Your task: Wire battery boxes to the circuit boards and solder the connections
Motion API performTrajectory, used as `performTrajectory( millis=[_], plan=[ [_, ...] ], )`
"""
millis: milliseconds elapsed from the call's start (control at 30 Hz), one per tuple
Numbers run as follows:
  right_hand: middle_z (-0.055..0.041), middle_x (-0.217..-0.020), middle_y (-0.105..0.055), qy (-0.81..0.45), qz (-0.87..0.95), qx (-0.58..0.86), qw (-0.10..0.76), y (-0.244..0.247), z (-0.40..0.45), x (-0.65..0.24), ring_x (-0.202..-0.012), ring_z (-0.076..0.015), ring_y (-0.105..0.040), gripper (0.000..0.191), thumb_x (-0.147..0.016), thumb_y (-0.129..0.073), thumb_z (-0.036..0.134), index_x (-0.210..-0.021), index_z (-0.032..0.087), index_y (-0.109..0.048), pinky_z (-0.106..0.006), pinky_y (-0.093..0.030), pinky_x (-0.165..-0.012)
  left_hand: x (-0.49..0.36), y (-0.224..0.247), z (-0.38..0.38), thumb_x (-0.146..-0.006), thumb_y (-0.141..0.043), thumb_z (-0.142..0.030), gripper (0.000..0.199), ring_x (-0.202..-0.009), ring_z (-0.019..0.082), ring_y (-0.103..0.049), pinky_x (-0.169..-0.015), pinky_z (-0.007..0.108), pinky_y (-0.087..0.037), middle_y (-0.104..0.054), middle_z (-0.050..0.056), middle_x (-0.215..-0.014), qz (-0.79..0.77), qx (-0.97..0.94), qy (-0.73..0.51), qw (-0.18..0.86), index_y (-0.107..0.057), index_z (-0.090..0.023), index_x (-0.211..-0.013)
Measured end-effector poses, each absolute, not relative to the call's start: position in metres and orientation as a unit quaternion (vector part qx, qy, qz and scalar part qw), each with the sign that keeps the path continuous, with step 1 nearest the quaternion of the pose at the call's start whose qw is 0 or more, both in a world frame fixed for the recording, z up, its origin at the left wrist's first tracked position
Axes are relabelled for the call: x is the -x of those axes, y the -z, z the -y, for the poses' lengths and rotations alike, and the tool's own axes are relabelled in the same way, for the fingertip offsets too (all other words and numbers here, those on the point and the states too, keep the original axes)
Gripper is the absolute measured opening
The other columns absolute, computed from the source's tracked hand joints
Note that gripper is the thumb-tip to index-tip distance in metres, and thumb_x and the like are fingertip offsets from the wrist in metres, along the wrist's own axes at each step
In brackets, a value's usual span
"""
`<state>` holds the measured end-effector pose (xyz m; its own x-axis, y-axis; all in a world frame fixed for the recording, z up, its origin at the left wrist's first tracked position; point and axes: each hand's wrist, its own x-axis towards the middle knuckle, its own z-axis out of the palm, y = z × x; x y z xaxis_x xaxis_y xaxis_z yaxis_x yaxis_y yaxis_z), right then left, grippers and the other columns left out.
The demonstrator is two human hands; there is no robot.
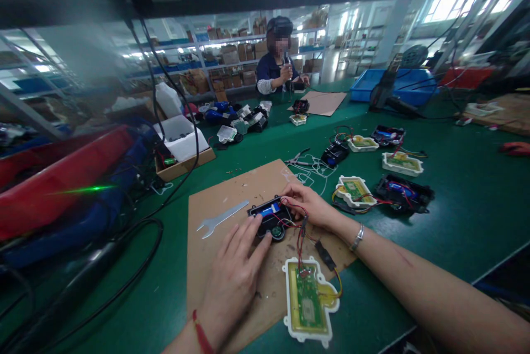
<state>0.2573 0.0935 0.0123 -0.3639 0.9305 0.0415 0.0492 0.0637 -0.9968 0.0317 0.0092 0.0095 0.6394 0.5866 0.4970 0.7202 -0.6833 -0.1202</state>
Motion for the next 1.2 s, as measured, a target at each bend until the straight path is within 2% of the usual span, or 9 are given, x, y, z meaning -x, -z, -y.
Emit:
performTrajectory(
  millis=[300,533,767,1000,1200],
  plan=[
    [0.0048,-0.067,-0.049,-0.554,0.611,0.401,0.399,-0.013,-0.092,-0.256,-0.048,-0.0066,-0.041,0.041,-0.077,-0.063,0.056,-0.083,0.018,-0.051,-0.020,-0.033,-0.043,-0.025,-0.011,-0.006,-0.085,-0.044,-0.005,0.045,-0.127,0.030,-0.041,-0.095,0.052,-0.049,-0.040,0.016,-0.141,0.361,0.897,0.209,0.148,-0.053,-0.019,-0.127],
    [0.0051,-0.067,-0.047,-0.555,0.609,0.403,0.399,-0.010,-0.092,-0.256,-0.049,-0.0068,-0.041,0.039,-0.078,-0.063,0.055,-0.083,0.018,-0.050,-0.020,-0.034,-0.043,-0.017,-0.012,-0.007,-0.086,-0.042,-0.004,0.043,-0.123,0.030,-0.045,-0.093,0.053,-0.049,-0.045,0.015,-0.138,0.373,0.882,0.228,0.176,-0.058,-0.020,-0.121],
    [0.0041,-0.068,-0.049,-0.554,0.608,0.406,0.399,-0.013,-0.092,-0.257,-0.049,-0.0071,-0.042,0.041,-0.076,-0.063,0.057,-0.084,0.019,-0.050,-0.020,-0.034,-0.043,-0.022,-0.012,-0.008,-0.085,-0.044,-0.004,0.048,-0.127,0.030,-0.042,-0.095,0.052,-0.047,-0.041,0.015,-0.141,0.369,0.888,0.213,0.172,-0.052,-0.024,-0.128],
    [0.0048,-0.066,-0.048,-0.554,0.608,0.402,0.402,-0.012,-0.092,-0.256,-0.049,-0.0071,-0.041,0.041,-0.076,-0.064,0.057,-0.082,0.018,-0.051,-0.020,-0.033,-0.043,-0.026,-0.007,-0.007,-0.077,-0.043,0.003,0.060,-0.116,0.029,-0.053,-0.092,0.048,-0.049,-0.043,0.018,-0.139,0.386,0.893,0.167,0.158,-0.048,-0.022,-0.132],
    [0.0055,-0.066,-0.047,-0.554,0.612,0.400,0.398,-0.012,-0.091,-0.255,-0.048,-0.0066,-0.039,0.041,-0.077,-0.063,0.056,-0.081,0.019,-0.048,-0.020,-0.033,-0.044,-0.026,-0.009,-0.007,-0.076,-0.045,0.003,0.061,-0.116,0.028,-0.053,-0.094,0.049,-0.048,-0.042,0.017,-0.141,0.386,0.897,0.150,0.153,-0.048,-0.023,-0.130]
  ],
)
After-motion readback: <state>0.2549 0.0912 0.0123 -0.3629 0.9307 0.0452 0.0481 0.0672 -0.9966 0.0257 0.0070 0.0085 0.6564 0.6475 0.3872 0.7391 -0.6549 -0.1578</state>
